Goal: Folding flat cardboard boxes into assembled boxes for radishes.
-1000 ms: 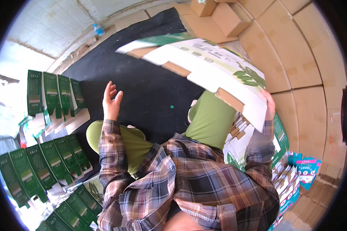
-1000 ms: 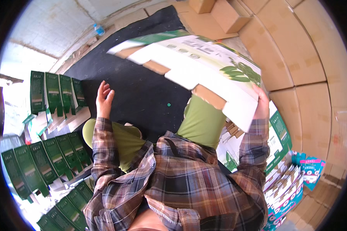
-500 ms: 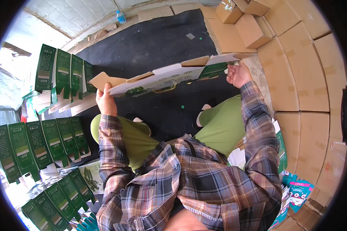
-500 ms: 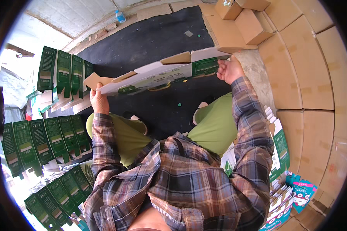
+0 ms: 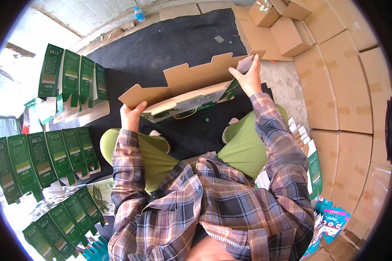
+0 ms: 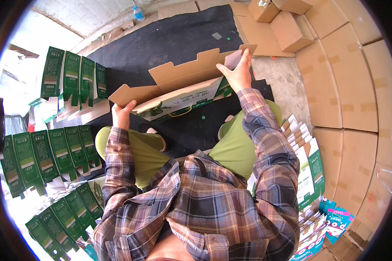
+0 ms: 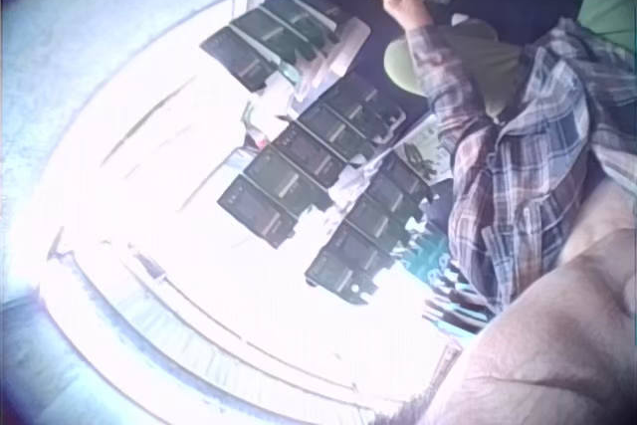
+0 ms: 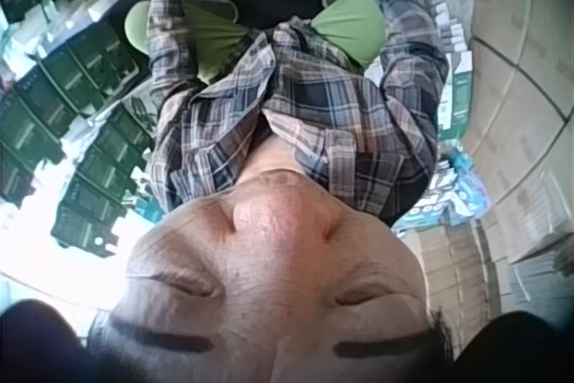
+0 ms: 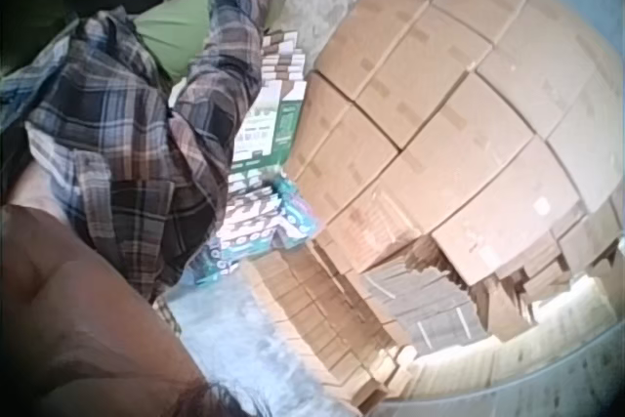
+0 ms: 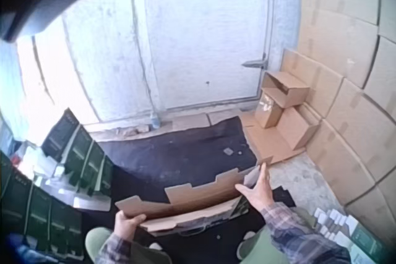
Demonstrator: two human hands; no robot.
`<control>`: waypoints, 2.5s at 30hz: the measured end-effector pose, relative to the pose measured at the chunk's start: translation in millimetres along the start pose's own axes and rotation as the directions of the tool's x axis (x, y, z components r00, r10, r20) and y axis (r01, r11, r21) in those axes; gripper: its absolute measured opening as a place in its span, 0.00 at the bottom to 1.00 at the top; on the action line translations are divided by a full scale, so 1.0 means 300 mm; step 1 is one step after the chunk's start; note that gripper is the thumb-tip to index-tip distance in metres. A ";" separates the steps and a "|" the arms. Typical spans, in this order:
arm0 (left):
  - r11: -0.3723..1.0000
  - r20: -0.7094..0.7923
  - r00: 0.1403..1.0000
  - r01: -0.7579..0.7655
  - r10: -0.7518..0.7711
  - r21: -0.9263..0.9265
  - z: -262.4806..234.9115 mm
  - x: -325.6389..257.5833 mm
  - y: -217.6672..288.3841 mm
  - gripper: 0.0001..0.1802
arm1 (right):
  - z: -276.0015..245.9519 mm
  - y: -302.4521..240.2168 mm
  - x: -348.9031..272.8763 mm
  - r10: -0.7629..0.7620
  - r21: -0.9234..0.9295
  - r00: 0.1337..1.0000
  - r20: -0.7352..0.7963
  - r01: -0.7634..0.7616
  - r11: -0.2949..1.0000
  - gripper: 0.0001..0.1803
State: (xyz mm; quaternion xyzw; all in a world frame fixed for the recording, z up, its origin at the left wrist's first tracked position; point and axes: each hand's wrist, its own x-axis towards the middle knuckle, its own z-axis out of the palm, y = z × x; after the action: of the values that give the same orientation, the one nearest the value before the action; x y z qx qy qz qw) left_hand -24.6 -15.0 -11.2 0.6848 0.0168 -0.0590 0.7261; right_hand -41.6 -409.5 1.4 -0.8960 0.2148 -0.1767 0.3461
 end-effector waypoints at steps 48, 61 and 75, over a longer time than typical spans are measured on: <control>0.708 0.284 0.904 -0.427 0.320 0.563 0.001 0.081 0.153 0.15 | -0.122 0.019 -0.140 0.060 0.740 0.881 0.469 -0.429 0.519 0.35; 0.609 0.541 0.840 -0.401 -0.054 0.684 -0.012 0.042 0.103 0.55 | -0.077 -0.002 -0.124 -0.255 0.498 0.740 0.623 -0.124 0.858 0.32; 0.752 0.093 0.840 -0.523 0.534 0.402 -0.111 -0.032 0.090 0.55 | -0.021 0.006 -0.117 -0.239 0.224 0.740 0.629 0.123 0.967 0.31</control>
State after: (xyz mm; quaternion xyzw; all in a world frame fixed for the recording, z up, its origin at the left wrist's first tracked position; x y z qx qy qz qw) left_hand -29.3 20.4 14.6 0.7994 -0.1802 0.1557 0.5516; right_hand -74.8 -396.4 -1.3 -0.8855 -0.0228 0.0953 0.4541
